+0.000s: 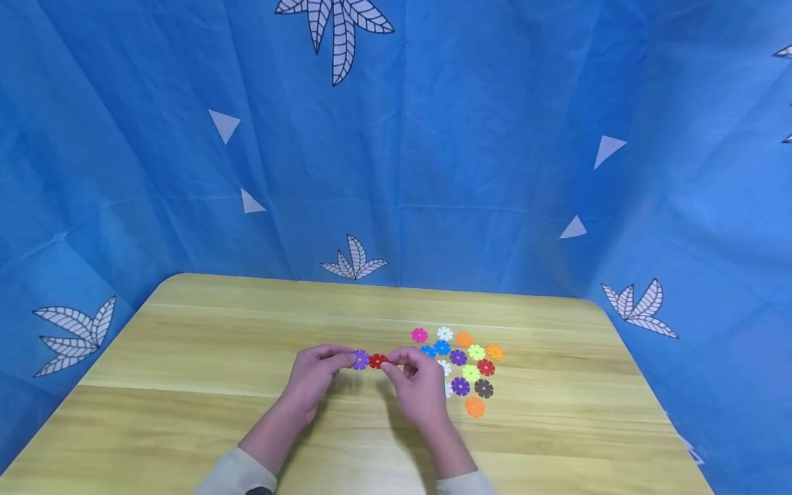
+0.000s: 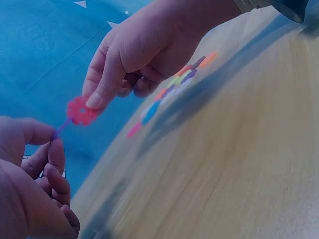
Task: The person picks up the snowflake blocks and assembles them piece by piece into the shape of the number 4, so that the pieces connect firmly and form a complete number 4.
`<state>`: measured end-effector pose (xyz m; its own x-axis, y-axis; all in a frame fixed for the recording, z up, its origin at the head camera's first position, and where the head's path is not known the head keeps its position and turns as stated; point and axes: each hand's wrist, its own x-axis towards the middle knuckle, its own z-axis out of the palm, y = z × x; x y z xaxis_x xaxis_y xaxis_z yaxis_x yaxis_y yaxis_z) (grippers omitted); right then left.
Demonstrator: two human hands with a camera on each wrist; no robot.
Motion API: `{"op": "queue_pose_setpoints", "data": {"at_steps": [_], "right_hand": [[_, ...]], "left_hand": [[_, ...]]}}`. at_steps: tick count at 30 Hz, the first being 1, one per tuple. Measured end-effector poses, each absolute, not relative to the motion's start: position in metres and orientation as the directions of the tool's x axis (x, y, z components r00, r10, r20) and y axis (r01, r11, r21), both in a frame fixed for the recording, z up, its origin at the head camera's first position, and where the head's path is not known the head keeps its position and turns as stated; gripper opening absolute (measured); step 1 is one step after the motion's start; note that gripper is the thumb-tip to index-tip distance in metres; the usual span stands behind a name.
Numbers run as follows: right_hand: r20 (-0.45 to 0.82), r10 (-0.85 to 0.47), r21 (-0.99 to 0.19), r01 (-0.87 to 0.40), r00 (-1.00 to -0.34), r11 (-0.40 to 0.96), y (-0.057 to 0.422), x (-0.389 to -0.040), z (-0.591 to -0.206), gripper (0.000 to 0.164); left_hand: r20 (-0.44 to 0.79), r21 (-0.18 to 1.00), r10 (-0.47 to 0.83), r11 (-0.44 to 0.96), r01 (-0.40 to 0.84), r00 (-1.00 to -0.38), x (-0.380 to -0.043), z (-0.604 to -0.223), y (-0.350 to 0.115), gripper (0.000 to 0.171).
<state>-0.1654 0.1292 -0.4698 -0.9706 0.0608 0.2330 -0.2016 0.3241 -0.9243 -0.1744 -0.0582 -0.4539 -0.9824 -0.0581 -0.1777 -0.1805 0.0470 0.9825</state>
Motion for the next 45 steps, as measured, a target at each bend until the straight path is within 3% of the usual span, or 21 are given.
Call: {"op": "queue_pose_setpoints", "data": {"at_steps": [17,29,45], "right_hand": [[0.246,0.078,-0.929,-0.212,-0.966,0.302,0.126,-0.165,-0.47,0.018],[0.225,0.095,-0.943,-0.192,-0.97,0.274,0.118,-0.158,-0.455,0.011],[0.241,0.091,-0.941,-0.209,-0.966,0.266,0.119,-0.162,-0.475,0.01]], "left_hand": [[-0.09,0.994,-0.001,0.058,-0.09,-0.996,-0.17,-0.458,-0.057,0.019],[-0.096,0.995,-0.002,0.041,-0.096,-0.995,-0.169,-0.458,-0.055,0.021],[-0.092,0.995,-0.011,0.038,-0.092,-0.996,-0.166,-0.461,-0.052,0.016]]}}
